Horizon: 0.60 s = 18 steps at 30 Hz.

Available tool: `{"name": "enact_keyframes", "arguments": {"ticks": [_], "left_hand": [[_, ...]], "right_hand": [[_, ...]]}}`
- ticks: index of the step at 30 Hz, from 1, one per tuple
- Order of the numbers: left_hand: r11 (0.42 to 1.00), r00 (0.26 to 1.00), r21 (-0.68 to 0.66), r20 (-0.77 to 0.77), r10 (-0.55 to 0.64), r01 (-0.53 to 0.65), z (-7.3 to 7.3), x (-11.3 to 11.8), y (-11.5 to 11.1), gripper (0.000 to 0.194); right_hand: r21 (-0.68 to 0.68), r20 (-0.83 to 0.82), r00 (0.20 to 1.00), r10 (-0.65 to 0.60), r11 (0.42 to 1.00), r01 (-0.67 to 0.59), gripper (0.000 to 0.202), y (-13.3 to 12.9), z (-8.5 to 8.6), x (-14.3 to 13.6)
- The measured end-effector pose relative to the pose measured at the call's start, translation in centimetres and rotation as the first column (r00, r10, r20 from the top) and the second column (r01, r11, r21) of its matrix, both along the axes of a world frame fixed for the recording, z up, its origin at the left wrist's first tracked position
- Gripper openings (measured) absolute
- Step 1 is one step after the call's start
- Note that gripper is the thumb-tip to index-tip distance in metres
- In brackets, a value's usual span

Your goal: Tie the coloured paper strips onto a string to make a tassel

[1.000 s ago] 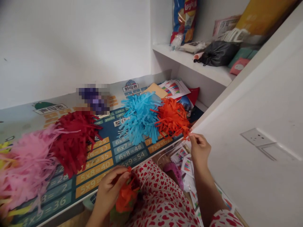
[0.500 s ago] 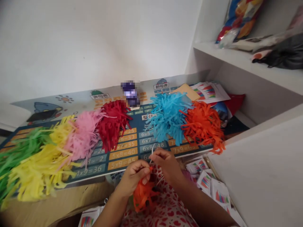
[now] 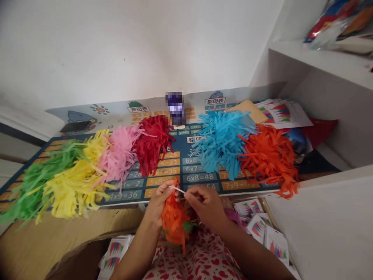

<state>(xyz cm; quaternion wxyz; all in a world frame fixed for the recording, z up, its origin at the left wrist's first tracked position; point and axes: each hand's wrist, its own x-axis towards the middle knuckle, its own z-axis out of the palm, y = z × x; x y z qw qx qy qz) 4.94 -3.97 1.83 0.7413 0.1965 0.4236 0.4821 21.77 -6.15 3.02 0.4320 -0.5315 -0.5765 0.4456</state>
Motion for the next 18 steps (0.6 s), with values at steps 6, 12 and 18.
{"name": "enact_keyframes", "arguments": {"ticks": [6,12,18], "left_hand": [[0.999,0.990,-0.032,0.131,0.046,-0.042,-0.18,0.21,-0.22,0.040],[0.999,0.984,-0.022,0.173,0.044,-0.041,-0.31,0.04,-0.17,0.036],[0.999,0.982,-0.005,0.183,0.047,-0.047,-0.34,0.09,-0.14,0.033]], "right_hand": [[0.068,0.095,0.993,-0.062,0.996,0.056,0.025,-0.09,0.05,-0.29],[0.036,0.118,0.988,-0.095,0.995,0.092,0.028,-0.09,-0.05,-0.03],[0.023,0.124,0.985,-0.118,0.993,0.116,0.029,-0.08,-0.31,0.24]]}}
